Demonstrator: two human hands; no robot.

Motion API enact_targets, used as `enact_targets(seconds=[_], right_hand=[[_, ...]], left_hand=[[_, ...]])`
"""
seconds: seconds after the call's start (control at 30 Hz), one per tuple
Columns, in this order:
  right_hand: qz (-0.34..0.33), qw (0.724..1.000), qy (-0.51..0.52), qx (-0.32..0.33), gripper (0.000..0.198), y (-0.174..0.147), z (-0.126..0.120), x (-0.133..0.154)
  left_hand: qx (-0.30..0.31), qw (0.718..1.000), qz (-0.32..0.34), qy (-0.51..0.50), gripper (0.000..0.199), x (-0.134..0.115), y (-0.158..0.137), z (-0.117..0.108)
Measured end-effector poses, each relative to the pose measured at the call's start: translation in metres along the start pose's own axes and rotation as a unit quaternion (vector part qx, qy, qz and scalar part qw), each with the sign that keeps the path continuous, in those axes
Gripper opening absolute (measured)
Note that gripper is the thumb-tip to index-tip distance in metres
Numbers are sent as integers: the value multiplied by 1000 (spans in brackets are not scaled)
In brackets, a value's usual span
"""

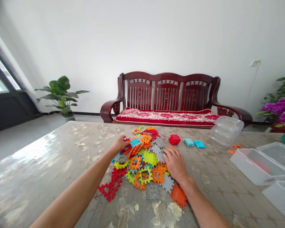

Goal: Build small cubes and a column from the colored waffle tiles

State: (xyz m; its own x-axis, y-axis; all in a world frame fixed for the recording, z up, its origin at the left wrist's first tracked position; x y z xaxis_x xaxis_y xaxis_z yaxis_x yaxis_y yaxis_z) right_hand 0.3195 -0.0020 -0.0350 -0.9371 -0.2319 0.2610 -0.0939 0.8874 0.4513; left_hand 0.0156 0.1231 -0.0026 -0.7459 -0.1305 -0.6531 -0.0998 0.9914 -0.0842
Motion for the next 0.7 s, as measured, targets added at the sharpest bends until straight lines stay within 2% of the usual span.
enact_targets(seconds=[0.17,0.33,0.47,0.53,0.63,0.7], right_hand=[[5,1000,2,6,39,1,-1,1],[8,1000,9,15,39,2,-2,2],[6,1000,10,18,39,1,-4,2],[4,1000,14,20,39,0,-5,2],[3,999,19,25,38,0,-4,0],[7,999,24,25,38,0,-2,-2]], left_hand=[[63,996,-2,-58,15,-15,-2,2],[68,990,66,-101,15,-39,-12,-4],[62,982,144,-109,26,-64,-30,1],[89,971,194,-112,21,-72,-43,5],[130,949,254,-133,22,-71,-57,3],[93,955,246,-136,31,-57,-58,-6]])
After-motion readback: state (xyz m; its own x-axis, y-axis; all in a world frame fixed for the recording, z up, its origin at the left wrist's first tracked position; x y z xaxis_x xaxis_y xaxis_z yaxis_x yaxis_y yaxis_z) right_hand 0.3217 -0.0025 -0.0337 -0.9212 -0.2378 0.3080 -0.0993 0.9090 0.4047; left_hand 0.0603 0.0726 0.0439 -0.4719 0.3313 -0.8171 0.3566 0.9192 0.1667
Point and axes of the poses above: each hand's wrist, its own y-axis towards the middle knuckle, its own z-axis out of the palm, x = y × z, the point moved 1 cm from there along y, towards the middle knuckle, and after that the axes turned 3 degrees about y, right-handed, at the moved point
